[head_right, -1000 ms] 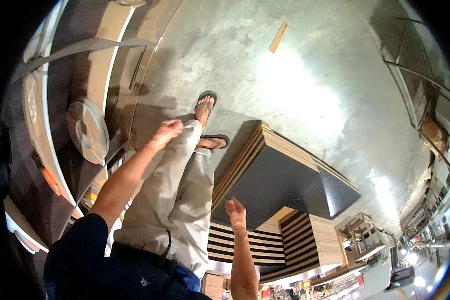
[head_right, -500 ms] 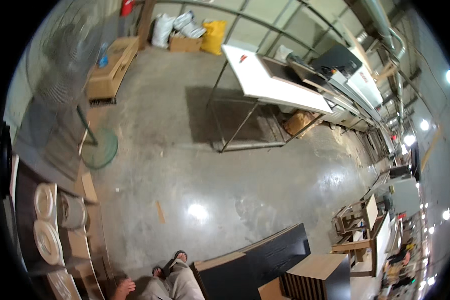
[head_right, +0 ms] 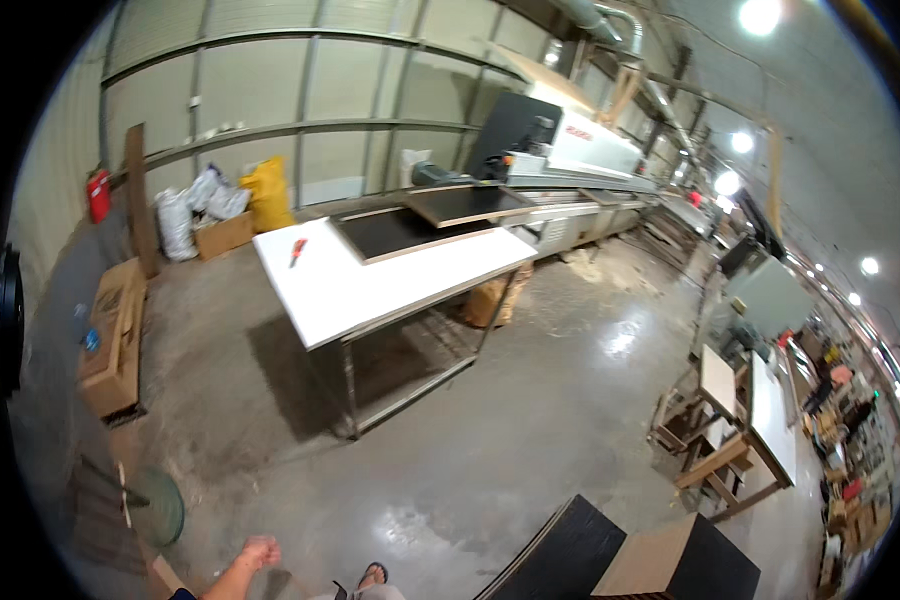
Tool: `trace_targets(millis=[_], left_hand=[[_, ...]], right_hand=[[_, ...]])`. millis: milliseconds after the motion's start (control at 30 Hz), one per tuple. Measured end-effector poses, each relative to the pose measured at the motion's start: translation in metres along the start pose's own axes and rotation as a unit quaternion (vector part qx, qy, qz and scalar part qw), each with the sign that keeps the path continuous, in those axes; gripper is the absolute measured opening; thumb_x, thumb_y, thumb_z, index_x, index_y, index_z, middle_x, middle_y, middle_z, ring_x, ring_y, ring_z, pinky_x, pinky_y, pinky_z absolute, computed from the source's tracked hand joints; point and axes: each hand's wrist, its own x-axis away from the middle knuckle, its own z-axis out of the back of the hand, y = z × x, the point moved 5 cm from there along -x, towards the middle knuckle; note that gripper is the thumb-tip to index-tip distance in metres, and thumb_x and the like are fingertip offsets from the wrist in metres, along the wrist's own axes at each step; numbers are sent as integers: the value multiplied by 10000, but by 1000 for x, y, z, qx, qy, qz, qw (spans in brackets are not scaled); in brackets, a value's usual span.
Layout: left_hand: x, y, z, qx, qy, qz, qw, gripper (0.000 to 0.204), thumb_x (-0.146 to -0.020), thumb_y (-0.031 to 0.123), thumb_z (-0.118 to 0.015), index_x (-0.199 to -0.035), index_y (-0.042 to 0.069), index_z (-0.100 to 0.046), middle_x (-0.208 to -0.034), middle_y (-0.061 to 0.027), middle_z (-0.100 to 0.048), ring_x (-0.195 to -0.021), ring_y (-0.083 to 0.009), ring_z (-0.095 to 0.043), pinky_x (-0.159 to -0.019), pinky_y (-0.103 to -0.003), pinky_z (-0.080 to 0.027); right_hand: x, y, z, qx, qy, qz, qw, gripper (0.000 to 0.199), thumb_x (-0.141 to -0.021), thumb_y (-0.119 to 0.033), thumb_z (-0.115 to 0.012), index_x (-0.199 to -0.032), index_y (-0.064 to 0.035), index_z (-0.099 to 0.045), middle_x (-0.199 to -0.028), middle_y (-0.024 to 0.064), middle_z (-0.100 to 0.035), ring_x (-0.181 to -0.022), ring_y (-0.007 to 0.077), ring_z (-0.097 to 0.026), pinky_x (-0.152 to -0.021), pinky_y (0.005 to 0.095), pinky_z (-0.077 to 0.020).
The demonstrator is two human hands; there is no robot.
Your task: The person picks up dark wooden panels from a work table and stacks them vertically into a wooden rack.
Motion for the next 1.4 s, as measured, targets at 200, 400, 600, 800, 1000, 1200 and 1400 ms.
trace_targets(millis=[200,400,600,800,1000,1200,1400], left_hand=[[-6,285,-180,-85,-118,-208,967,165,-827,153,-571,-708,40,-594,-656,-15,-578,-561,-95,-507,-508,-253,-410],[-34,496,-321,-258,-120,-462,840,301,-815,239,-610,-951,-29,-636,-681,-63,-614,-640,-115,-570,-592,-284,-457],[-102,673,-442,-421,-53,-559,713,445,-786,323,-621,-1101,8,-615,-972,-156,-657,-902,-294,-621,-805,-333,-484],[-212,840,-524,-315,46,-559,765,551,-786,362,-637,-1162,-35,-573,-1173,-235,-578,-1119,-357,-537,-964,-390,-417],[-281,968,-556,-214,148,-473,842,634,-802,367,-623,-1234,-78,-496,-1273,-266,-496,-1214,-359,-460,-1024,-386,-363],[-348,1048,-572,-94,139,-346,923,614,-828,377,-644,-1191,-101,-517,-1166,-241,-576,-1110,-321,-546,-942,-371,-414],[-352,1102,-601,52,138,-321,935,598,-815,302,-695,-1188,-118,-488,-1140,-208,-584,-1026,-281,-582,-894,-361,-440]], right_hand=[[-112,-174,-20,105,46,153,982,310,-890,-273,-528,-826,5,-650,-637,68,-588,-516,156,-511,-489,288,-429],[-201,-361,-45,19,12,156,988,311,-894,-266,-602,-1033,12,-622,-896,74,-661,-794,171,-634,-705,301,-518],[-254,-483,-43,14,72,124,990,300,-895,-250,-597,-1036,13,-620,-894,78,-664,-789,176,-639,-696,313,-521],[-288,-601,-31,-6,78,166,983,253,-891,-204,-602,-985,30,-632,-829,90,-662,-730,182,-640,-647,298,-526],[-300,-832,-38,101,112,286,946,210,-865,-177,-613,-889,29,-639,-729,58,-622,-624,136,-558,-586,277,-468],[-329,-1196,-102,233,149,575,770,267,-847,-164,-606,-973,72,-612,-761,81,-606,-704,148,-551,-644,282,-455],[-449,-1522,-193,371,231,672,597,477,-826,-301,-638,-1146,45,-565,-1129,234,-589,-1031,380,-570,-884,401,-453]])
